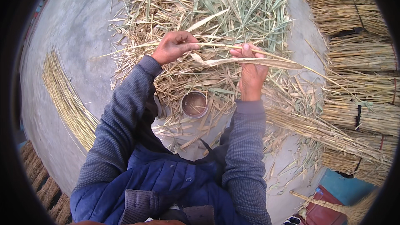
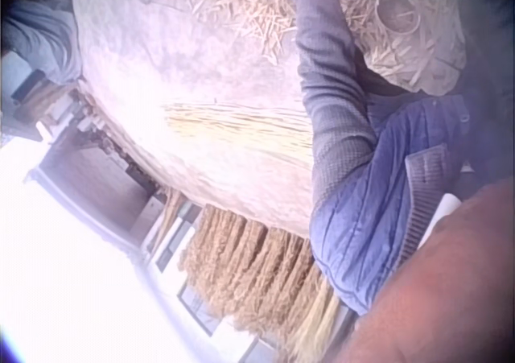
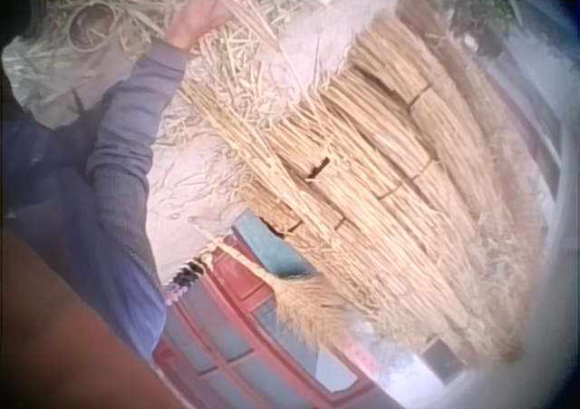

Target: The person sits on the floor and repeatedly strips the outer layers from individual dried straw stalks by hand. The stripped material is placed into a small metal bowl, and the cleaned stalks are set aside in a growing pile.

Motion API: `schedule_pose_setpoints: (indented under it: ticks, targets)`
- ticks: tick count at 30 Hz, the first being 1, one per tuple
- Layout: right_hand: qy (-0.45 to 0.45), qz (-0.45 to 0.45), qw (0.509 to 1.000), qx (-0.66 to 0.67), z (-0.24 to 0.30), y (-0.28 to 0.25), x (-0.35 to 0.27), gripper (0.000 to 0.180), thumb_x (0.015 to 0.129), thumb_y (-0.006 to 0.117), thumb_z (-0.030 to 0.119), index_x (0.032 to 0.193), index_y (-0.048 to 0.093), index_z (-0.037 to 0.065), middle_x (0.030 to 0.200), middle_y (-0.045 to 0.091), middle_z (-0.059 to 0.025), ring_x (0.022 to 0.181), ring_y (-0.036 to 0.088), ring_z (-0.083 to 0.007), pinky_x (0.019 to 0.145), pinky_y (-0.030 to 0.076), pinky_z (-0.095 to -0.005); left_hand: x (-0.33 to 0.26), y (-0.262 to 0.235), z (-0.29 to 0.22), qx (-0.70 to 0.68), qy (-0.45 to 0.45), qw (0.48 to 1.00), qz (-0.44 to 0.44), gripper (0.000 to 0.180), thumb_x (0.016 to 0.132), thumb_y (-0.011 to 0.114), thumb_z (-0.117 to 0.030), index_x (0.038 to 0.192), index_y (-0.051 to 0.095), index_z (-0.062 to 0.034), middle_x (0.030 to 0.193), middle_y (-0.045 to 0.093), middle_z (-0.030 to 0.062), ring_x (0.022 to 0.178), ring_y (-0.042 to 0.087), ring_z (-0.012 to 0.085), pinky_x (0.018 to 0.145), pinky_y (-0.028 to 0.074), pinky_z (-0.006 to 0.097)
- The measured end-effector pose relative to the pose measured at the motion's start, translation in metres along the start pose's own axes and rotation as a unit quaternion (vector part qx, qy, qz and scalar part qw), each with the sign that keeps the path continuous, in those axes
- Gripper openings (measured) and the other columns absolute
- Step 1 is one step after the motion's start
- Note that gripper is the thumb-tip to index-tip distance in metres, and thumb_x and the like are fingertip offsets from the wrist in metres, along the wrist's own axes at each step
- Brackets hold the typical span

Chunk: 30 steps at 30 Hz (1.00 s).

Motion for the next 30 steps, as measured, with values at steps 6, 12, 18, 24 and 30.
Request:
schedule_pose_setpoints:
  ticks: [6,12,18,24,30]
  targets:
    - [0.001,-0.017,1.0,-0.013,-0.001,-0.009,0.001,0.03,0.096,0.07,0.016,0.114,0.06,-0.006,0.093,0.07,-0.0163,0.078,0.074,-0.0242,0.073,0.061,-0.031,0.002,-0.045,-0.003,-0.22,-0.029,0.962,-0.161,0.017,0.09,0.076,-0.021,0.095,0.07,-0.0063,0.087,0.075,0.0045,0.08,0.069,0.0106,0.086,0.054,0.03]
    - [0.019,0.01,0.999,-0.024,0.001,-0.003,-0.004,0.026,0.097,0.069,0.017,0.11,0.062,-0.004,0.092,0.071,-0.015,0.08,0.074,-0.0224,0.068,0.056,-0.0273,-0.007,-0.074,-0.021,0.315,0.121,0.91,-0.243,0.027,0.087,0.077,-0.03,0.102,0.069,-0.0092,0.091,0.073,0.0028,0.089,0.066,0.0167,0.079,0.049,0.034]
    - [0.05,0.044,0.998,0.004,-0.018,0.022,-0.015,0.031,0.097,0.069,0.023,0.113,0.059,-0.002,0.098,0.071,-0.015,0.087,0.073,-0.0218,0.076,0.057,-0.0281,-0.005,0.011,-0.03,0.353,0.321,0.876,-0.069,0.018,0.081,0.079,-0.023,0.092,0.069,-0.0129,0.083,0.068,0.0012,0.081,0.063,0.0202,0.074,0.045,0.036]
    - [-0.016,-0.088,0.996,-0.005,0.012,-0.04,0.016,0.037,0.095,0.071,0.021,0.116,0.058,-0.007,0.096,0.07,-0.0162,0.083,0.073,-0.0204,0.072,0.06,-0.0274,0.001,-0.02,0.007,0.41,0.221,0.884,-0.05,0.014,0.08,0.077,-0.022,0.081,0.066,-0.0136,0.07,0.063,0.0025,0.072,0.06,0.0217,0.071,0.041,0.037]
    - [0.059,-0.093,0.993,-0.044,0.015,-0.055,0.019,0.032,0.095,0.072,0.019,0.112,0.06,-0.006,0.093,0.071,-0.0146,0.078,0.073,-0.0181,0.065,0.06,-0.0223,0.0,-0.04,0.019,0.432,0.127,0.893,-0.008,0.017,0.082,0.076,-0.026,0.088,0.068,-0.0126,0.075,0.065,0.002,0.078,0.062,0.0228,0.079,0.042,0.038]
Point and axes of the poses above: each hand's wrist, its own x-axis towards the middle knuckle, its own y-axis out of the palm, z = x × y, the point moved 2 cm from there along x, towards the middle knuckle
